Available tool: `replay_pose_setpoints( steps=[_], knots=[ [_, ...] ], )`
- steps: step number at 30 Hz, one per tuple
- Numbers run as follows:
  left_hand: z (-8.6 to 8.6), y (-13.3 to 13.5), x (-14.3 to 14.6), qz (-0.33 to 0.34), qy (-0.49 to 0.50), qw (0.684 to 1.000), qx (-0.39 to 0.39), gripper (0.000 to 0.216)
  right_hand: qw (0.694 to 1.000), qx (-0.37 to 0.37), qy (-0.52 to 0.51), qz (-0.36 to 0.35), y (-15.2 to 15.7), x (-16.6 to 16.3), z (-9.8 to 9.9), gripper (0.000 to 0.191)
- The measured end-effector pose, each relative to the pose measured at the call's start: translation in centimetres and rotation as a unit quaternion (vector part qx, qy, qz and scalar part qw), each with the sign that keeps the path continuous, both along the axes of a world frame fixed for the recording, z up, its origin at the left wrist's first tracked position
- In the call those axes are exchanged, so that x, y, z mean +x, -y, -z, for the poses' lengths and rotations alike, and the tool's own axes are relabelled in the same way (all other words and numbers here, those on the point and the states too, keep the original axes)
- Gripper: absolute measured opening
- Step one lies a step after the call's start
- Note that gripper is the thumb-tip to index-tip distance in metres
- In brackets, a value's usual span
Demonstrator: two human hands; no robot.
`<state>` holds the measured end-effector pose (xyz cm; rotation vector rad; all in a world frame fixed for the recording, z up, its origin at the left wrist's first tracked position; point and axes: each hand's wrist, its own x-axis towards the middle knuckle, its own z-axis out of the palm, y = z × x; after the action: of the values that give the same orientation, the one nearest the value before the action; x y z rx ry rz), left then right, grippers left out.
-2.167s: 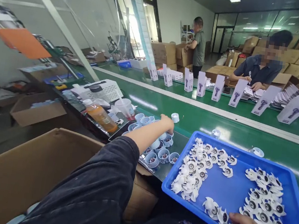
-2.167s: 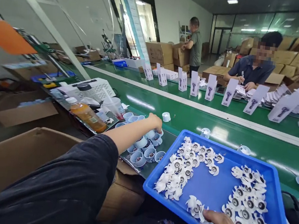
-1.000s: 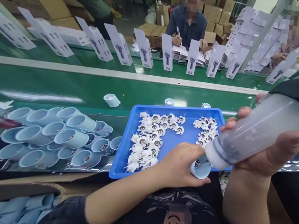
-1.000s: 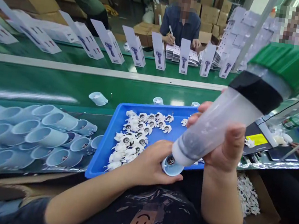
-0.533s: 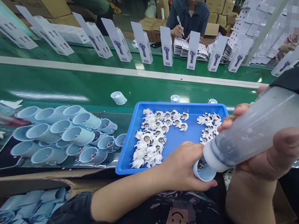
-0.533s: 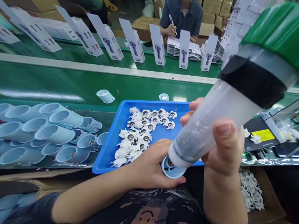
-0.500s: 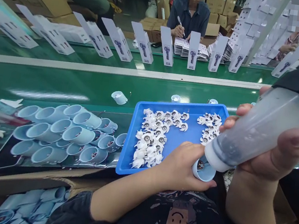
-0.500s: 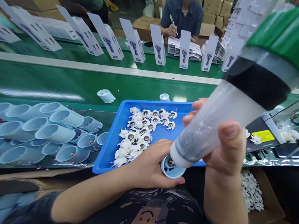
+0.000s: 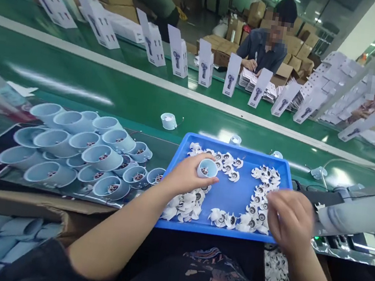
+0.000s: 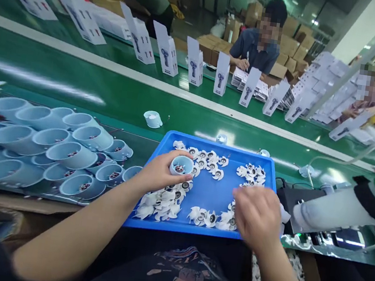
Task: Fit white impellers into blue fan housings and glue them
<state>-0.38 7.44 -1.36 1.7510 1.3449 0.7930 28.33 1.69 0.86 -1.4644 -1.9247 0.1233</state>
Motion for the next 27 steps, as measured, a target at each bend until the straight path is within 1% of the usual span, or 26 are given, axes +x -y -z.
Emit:
replay_pose_setpoints(
  steps=[2,5,7,8,10,12,14,16,17,20,23,25,27],
  knots=[
    [0.2,-0.2,0.1,0.006,-0.003,1.000,0.001,0.051,0.991,-0.069,0.108,0.036,-3.7,-0.4,1.6,0.029],
    [0.7,-0.4,0.0,0.009,-0.002,1.000,-0.006,0.050,0.954,-0.147,0.241,0.100,-8.7,-0.9,3.4,0.030],
    [1.0,-0.6,0.0,0.004,0.004,1.000,-0.015,0.050,0.928,-0.172,0.314,0.105,-10.3,-1.3,3.9,0.029],
    [1.0,-0.6,0.0,0.005,0.007,1.000,-0.019,0.050,0.916,-0.181,0.345,0.095,-10.4,-1.6,3.9,0.027],
    [0.9,-0.6,0.1,0.012,0.013,1.000,-0.020,0.050,0.893,-0.207,0.396,0.054,-9.6,-2.2,3.9,0.024],
    [0.7,-0.5,0.2,0.024,0.018,0.999,-0.014,0.050,0.867,-0.251,0.431,-0.005,-7.7,-2.7,3.7,0.021],
    [0.5,-0.5,0.2,0.040,0.020,0.999,-0.009,0.052,0.842,-0.297,0.447,-0.061,-5.6,-3.1,3.6,0.024],
    [0.4,-0.3,0.2,0.061,0.019,0.998,-0.008,0.053,0.829,-0.327,0.444,-0.095,-3.8,-3.7,3.4,0.029],
    [0.4,-0.3,0.2,0.073,0.016,0.997,-0.008,0.054,0.828,-0.335,0.438,-0.099,-3.1,-4.1,3.3,0.031],
    [0.5,0.0,0.1,0.096,0.001,0.995,-0.010,0.054,0.843,-0.336,0.414,-0.062,-2.0,-5.1,2.4,0.032],
    [0.4,0.1,-0.1,0.096,-0.011,0.995,-0.014,0.053,0.858,-0.334,0.389,-0.002,-1.8,-5.0,1.3,0.026],
    [0.4,0.2,-0.1,0.092,-0.011,0.996,-0.017,0.052,0.856,-0.344,0.383,0.049,-1.8,-4.4,1.0,0.022],
    [0.4,0.3,-0.2,0.092,-0.011,0.995,-0.021,0.051,0.844,-0.359,0.386,0.097,-1.6,-3.8,1.2,0.021]
  ],
)
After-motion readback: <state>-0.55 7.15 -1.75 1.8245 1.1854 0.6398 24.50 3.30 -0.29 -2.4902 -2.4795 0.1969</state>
